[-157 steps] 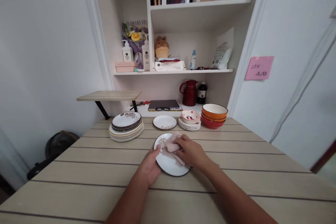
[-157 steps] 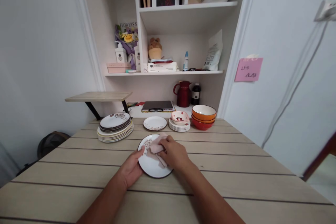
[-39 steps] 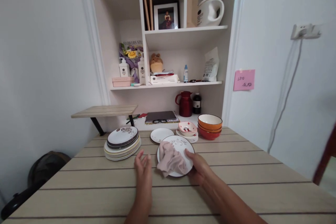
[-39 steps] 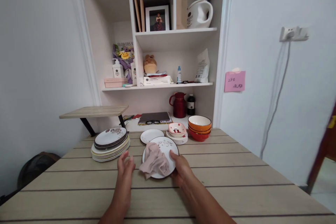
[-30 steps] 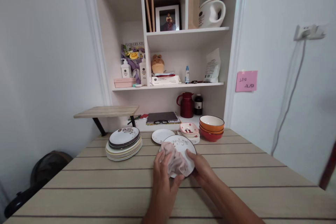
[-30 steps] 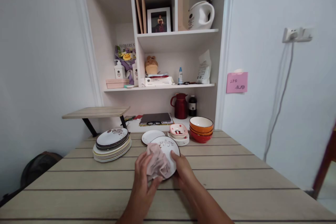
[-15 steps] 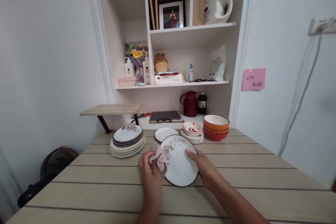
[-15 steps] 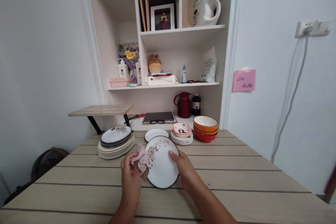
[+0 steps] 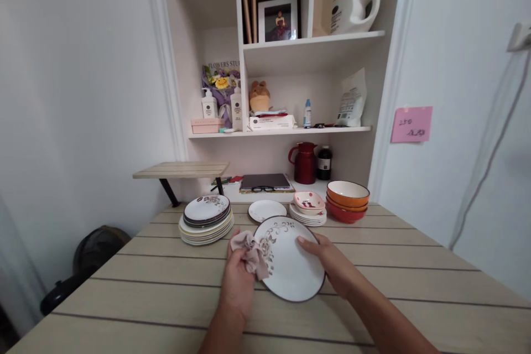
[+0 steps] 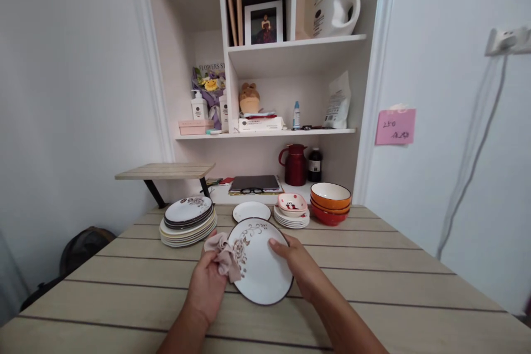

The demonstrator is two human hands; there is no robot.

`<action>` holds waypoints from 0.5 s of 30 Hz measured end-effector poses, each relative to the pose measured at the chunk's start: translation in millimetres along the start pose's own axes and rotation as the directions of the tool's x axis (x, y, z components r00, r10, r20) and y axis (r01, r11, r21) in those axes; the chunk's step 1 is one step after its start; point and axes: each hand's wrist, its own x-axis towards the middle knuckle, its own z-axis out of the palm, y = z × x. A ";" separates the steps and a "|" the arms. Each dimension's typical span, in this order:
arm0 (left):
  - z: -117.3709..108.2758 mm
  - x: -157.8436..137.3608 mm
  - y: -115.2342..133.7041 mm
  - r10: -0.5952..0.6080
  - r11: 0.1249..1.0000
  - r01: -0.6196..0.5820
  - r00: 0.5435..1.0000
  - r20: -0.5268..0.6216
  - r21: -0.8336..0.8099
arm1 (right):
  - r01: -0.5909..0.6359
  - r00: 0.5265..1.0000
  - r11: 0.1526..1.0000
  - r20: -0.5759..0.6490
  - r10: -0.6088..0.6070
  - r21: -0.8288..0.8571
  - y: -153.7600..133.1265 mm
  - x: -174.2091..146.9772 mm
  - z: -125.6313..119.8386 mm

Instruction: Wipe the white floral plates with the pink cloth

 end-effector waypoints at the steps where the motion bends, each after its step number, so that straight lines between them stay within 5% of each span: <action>1: 1.8 -2.1 2.1 -0.027 0.999 0.027 1.000 0.013 -0.035 | 0.001 1.000 1.000 -0.002 -0.001 0.001 -2.0 -0.5 -0.9; 7: -1.3 -4.4 6.9 -0.127 0.992 0.128 0.992 0.008 -0.022 | -0.016 0.999 1.000 0.030 0.017 -0.014 -10.8 -4.3 -4.1; 15: 8.3 -8.5 4.1 0.084 0.960 -0.085 0.996 0.014 0.266 | 0.028 0.997 0.998 0.067 -0.024 -0.064 -7.0 -3.0 -5.0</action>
